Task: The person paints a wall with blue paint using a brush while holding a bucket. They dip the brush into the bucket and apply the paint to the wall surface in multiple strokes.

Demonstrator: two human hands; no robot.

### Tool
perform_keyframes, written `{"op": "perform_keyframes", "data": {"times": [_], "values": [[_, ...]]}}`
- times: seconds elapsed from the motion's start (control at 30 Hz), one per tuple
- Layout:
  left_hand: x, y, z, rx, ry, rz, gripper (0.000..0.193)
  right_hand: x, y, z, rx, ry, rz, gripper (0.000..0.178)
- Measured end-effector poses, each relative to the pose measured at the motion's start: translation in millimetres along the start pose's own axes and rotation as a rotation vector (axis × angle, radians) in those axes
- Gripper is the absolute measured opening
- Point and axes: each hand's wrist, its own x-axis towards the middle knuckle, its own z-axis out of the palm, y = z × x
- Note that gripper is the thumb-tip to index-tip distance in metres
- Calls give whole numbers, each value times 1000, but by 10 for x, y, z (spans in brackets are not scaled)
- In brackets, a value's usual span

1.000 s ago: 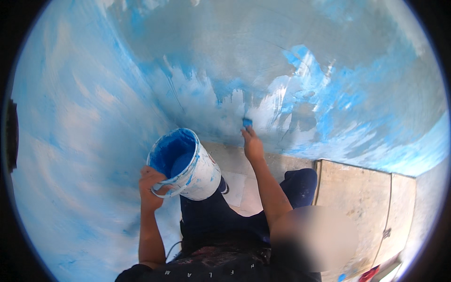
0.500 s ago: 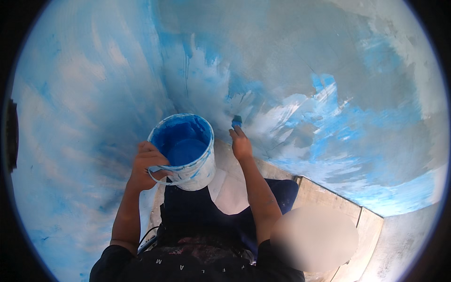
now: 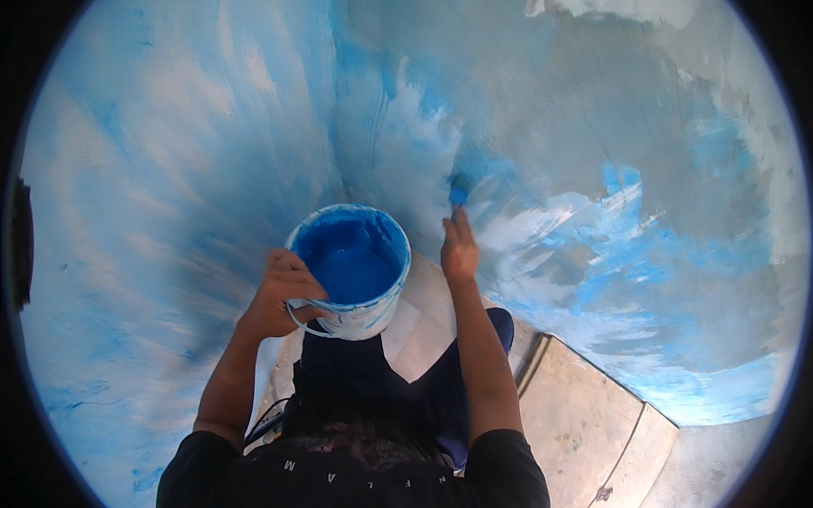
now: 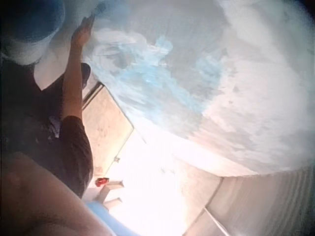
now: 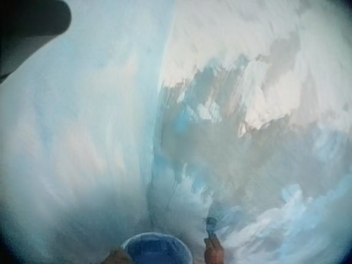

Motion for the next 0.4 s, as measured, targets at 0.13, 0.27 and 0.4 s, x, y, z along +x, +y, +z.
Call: {"op": "perform_keyframes", "data": {"times": [0.13, 0.27, 0.4], "values": [[43, 2, 41, -18, -1, 11, 26, -182, 185, 357, 71, -331, 140, 22], [-33, -44, 11, -3, 18, -7, 24, 538, -36, 112, 153, -84, 123, 30], [-55, -60, 54, -32, 39, -33, 24, 1028, -383, -500, 153, 168, 90, 25]]}}
